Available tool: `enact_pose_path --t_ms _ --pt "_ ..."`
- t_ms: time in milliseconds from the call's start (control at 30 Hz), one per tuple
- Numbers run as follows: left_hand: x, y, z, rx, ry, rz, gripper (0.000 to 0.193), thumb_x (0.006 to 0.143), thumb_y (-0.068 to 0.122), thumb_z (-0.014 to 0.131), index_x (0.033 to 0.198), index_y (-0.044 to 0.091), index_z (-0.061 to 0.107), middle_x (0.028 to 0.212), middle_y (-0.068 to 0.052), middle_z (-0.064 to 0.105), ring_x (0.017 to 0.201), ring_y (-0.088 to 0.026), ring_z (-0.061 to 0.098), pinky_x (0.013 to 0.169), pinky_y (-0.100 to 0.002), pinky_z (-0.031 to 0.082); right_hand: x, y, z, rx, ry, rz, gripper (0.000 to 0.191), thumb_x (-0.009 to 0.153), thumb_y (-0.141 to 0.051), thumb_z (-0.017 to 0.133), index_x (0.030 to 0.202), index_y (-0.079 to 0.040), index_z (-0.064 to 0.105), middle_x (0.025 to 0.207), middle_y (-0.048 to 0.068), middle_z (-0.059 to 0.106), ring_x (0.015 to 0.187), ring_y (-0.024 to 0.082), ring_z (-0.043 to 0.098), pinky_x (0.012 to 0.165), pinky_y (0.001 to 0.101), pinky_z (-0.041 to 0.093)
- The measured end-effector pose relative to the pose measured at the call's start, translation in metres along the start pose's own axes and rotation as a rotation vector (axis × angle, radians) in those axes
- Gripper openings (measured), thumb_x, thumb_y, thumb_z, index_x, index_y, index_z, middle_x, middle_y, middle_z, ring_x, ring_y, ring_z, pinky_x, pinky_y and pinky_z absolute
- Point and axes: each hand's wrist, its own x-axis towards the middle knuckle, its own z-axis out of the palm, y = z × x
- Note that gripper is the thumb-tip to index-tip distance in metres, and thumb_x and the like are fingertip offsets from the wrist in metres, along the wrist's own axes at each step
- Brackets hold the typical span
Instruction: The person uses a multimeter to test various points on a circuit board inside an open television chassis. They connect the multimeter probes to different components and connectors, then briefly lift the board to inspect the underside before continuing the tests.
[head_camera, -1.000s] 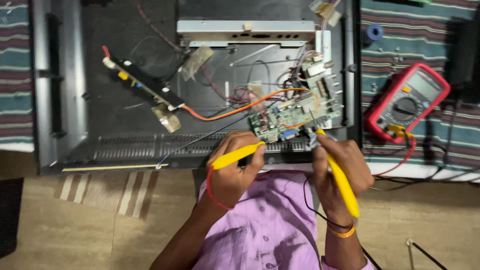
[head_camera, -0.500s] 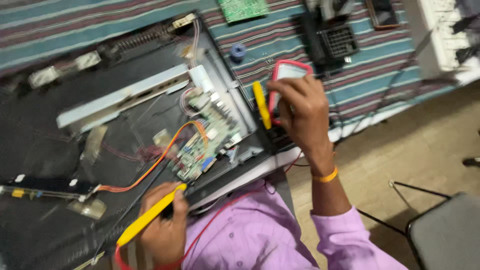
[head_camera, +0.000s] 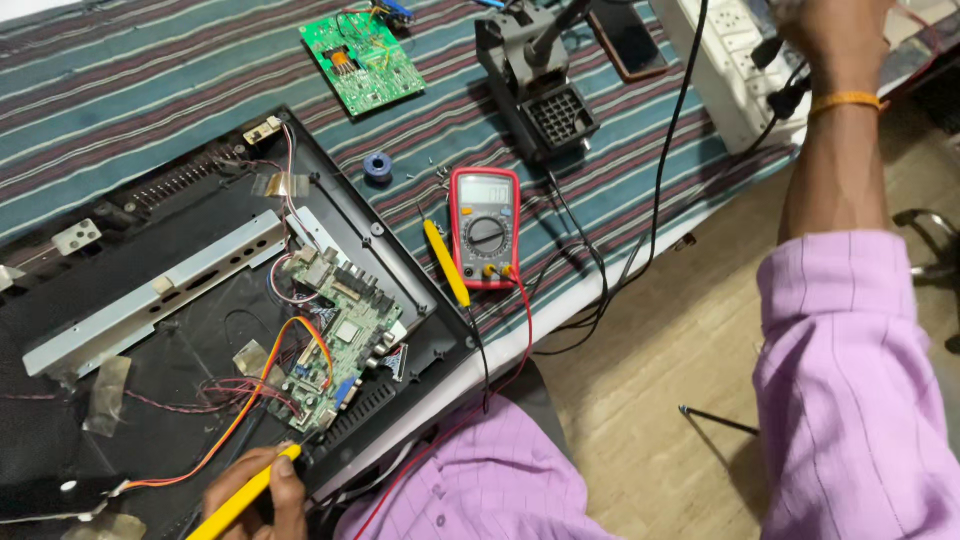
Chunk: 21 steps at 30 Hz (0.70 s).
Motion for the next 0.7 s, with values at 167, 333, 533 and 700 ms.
enact_pose_path --t_ms 167,333,533,700 --pt "0.001 -0.004 0.0 -0.016 -0.011 0.027 0.022 0.1 0.006 0.068 0.116 0.0 0.054 0.1 -0.019 0.069 0.092 -0.019 0.07 0.094 -0.032 0.057 0.033 0.0 0.007 -0.53 -0.435 -0.091 0.052 0.076 -0.043 0.089 0.127 -0.042 0.077 0.112 0.011 0.077 0.104 0.036 0.071 0.085 0.0548 0.053" --pt "0.002 0.012 0.007 0.053 0.012 0.06 0.022 0.097 0.003 0.068 0.114 -0.002 0.056 0.102 -0.02 0.069 0.089 -0.019 0.07 0.09 -0.03 0.057 0.044 -0.003 0.012 -0.513 -0.642 0.067 0.061 0.072 -0.046 0.091 0.13 -0.042 0.074 0.128 0.008 0.074 0.119 0.038 0.066 0.102 0.0648 0.041" --pt "0.013 0.049 0.011 0.148 0.004 0.041 0.017 0.094 0.001 0.069 0.109 -0.002 0.062 0.105 -0.016 0.071 0.09 -0.019 0.07 0.088 -0.03 0.057 0.048 -0.007 0.014 -0.518 -0.673 0.04 0.049 0.078 -0.04 0.086 0.126 -0.037 0.075 0.127 0.006 0.073 0.117 0.035 0.065 0.1 0.0643 0.039" --pt "0.019 0.079 0.019 0.206 0.04 0.002 0.016 0.092 0.001 0.071 0.106 -0.002 0.065 0.105 -0.013 0.071 0.093 -0.02 0.069 0.087 -0.032 0.056 0.043 -0.039 0.016 -0.174 -0.295 -0.049 0.044 0.08 -0.033 0.083 0.123 -0.03 0.075 0.121 0.008 0.071 0.108 0.034 0.065 0.092 0.0586 0.042"
